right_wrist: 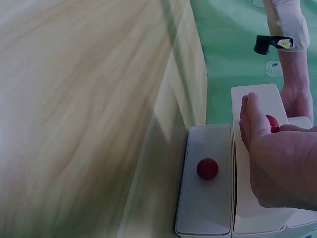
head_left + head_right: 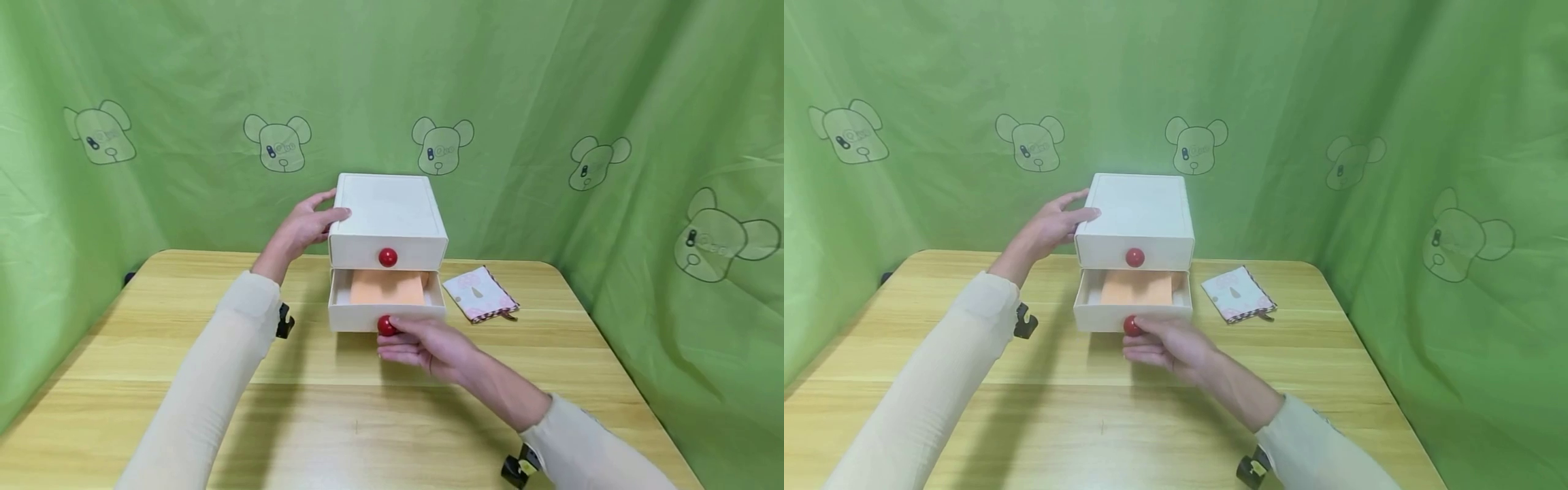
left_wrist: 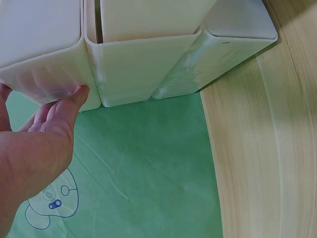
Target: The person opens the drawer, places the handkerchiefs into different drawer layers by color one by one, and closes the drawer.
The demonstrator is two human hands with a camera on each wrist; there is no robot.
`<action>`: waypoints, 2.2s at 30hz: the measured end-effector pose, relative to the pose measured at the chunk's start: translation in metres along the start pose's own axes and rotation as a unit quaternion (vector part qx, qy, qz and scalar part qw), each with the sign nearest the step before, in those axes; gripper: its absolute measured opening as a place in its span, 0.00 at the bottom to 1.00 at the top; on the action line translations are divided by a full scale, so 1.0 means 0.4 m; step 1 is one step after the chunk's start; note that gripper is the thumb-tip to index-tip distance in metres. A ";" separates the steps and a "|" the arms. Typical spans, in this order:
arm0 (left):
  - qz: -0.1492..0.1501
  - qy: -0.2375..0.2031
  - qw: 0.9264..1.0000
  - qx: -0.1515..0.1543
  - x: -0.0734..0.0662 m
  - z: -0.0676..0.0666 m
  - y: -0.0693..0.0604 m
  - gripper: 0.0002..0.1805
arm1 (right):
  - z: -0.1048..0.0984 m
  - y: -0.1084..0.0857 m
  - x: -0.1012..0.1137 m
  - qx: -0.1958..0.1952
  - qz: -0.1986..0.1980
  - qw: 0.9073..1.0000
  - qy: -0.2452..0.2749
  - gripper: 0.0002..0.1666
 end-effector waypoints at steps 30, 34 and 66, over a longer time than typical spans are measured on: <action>-0.004 -0.005 1.000 -0.005 0.001 -0.001 0.005 0.43 | -0.026 0.079 0.029 -0.042 -0.027 0.996 0.075 0.25; -0.002 0.000 1.000 -0.008 0.003 0.000 0.007 0.42 | -0.029 0.087 0.031 -0.049 -0.033 0.995 0.085 0.25; -0.001 0.000 1.000 -0.009 0.003 0.006 0.015 0.43 | -0.052 0.160 0.065 -0.083 -0.052 0.992 0.083 0.22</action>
Point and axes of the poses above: each hand's wrist, its own y-axis towards the middle knuckle, its own z-axis out of the palm, x = y × z, the point moved 4 cm from there along y, towards the middle knuckle, and after that the axes turned 7 degrees about y, right-handed, at the moved point
